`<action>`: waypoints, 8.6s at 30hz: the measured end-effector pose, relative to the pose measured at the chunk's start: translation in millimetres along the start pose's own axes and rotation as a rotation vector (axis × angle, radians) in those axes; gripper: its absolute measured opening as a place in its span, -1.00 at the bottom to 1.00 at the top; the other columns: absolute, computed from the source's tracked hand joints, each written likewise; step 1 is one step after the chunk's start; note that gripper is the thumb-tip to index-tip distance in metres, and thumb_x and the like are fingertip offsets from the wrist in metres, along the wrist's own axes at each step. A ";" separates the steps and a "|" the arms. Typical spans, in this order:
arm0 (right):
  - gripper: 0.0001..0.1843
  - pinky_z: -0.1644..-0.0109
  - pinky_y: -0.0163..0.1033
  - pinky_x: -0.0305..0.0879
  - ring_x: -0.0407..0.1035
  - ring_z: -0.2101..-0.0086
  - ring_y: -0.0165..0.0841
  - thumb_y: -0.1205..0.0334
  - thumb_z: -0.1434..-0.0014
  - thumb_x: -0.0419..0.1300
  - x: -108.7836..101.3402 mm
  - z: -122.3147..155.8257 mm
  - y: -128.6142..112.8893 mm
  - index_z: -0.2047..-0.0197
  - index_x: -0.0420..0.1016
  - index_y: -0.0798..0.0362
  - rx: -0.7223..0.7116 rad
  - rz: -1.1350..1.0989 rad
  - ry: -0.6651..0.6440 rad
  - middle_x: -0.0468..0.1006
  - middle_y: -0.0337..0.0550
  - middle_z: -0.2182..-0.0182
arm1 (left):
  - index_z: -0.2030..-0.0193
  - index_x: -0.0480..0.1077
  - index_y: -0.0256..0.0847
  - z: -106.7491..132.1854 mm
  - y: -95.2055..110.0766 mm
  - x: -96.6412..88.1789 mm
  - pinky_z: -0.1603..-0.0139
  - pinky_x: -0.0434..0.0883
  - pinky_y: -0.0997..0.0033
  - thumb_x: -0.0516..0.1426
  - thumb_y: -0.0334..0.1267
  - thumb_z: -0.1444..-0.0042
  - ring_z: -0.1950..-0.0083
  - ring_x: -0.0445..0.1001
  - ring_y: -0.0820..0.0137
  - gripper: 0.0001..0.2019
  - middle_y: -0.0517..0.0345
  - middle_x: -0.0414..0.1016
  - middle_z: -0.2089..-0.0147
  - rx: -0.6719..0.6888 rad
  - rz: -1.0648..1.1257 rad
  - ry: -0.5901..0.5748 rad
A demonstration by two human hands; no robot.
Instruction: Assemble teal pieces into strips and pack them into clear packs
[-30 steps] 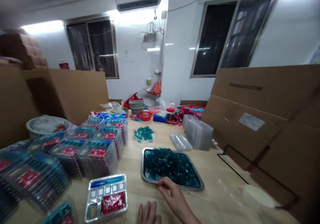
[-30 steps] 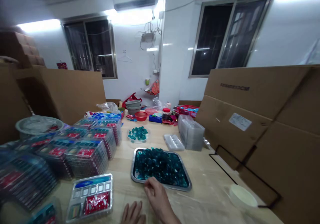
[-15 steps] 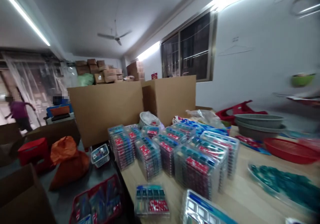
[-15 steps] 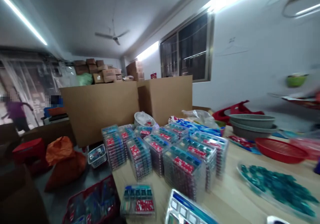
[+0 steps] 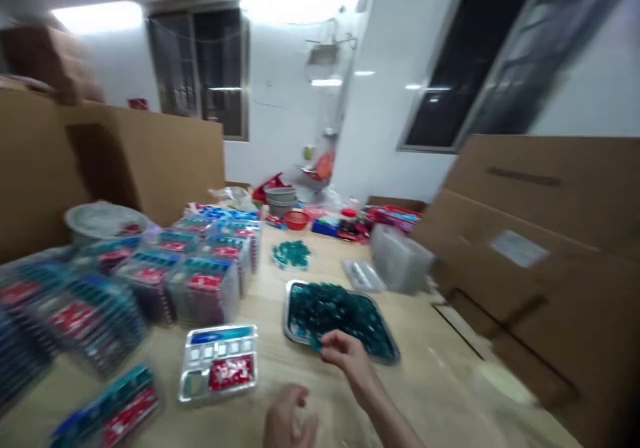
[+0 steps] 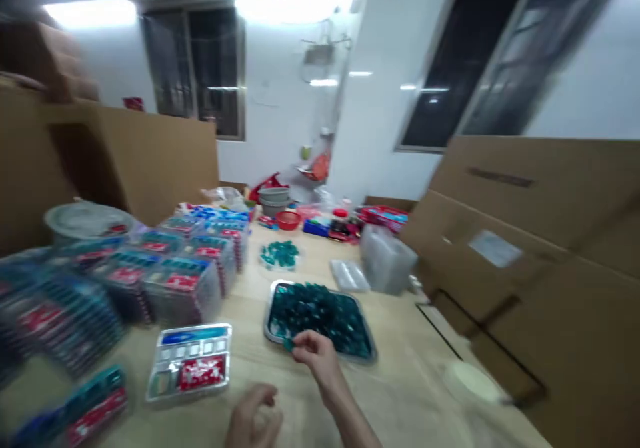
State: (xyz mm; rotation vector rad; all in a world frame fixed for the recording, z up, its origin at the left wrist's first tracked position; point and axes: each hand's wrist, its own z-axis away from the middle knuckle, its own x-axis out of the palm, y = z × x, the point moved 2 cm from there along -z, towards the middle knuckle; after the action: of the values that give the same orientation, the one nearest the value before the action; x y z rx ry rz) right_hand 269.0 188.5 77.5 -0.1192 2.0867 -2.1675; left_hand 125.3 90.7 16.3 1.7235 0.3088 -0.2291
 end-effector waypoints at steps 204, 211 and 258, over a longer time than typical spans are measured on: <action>-0.82 0.39 -0.32 0.14 0.28 0.48 -0.38 0.51 0.08 0.00 40.6 64.8 12.3 0.51 0.34 0.06 -0.431 0.640 -0.169 0.39 -0.21 0.53 | 0.53 0.36 -0.23 -13.9 33.0 -19.5 0.55 0.15 0.58 0.08 -0.55 0.25 0.56 0.26 0.53 -0.84 0.28 0.30 0.59 -0.152 0.215 0.114; -0.86 0.40 -0.31 0.15 0.29 0.50 -0.36 0.46 0.09 0.03 41.9 62.1 26.4 0.54 0.28 0.04 -0.316 0.533 -0.009 0.39 -0.22 0.55 | 0.53 0.31 -0.21 -11.3 32.9 -16.6 0.53 0.19 0.56 0.06 -0.51 0.22 0.53 0.30 0.49 -0.87 0.26 0.32 0.56 -0.186 0.162 0.238; -0.76 0.27 -0.35 0.15 0.33 0.32 -0.38 0.52 -0.06 0.04 47.2 39.4 30.2 0.44 0.49 0.09 -0.330 0.983 -0.391 0.46 -0.14 0.37 | 0.38 0.33 -0.22 -2.6 -20.0 -18.1 0.28 0.32 0.42 -0.03 -0.46 0.04 0.33 0.42 0.38 -0.85 0.14 0.43 0.40 -0.173 -0.156 0.065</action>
State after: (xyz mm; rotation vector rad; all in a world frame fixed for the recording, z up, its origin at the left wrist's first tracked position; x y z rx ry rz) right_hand 229.3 141.5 47.4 0.3503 1.6996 -1.1178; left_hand 101.5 95.0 3.9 1.5393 0.4978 -0.2528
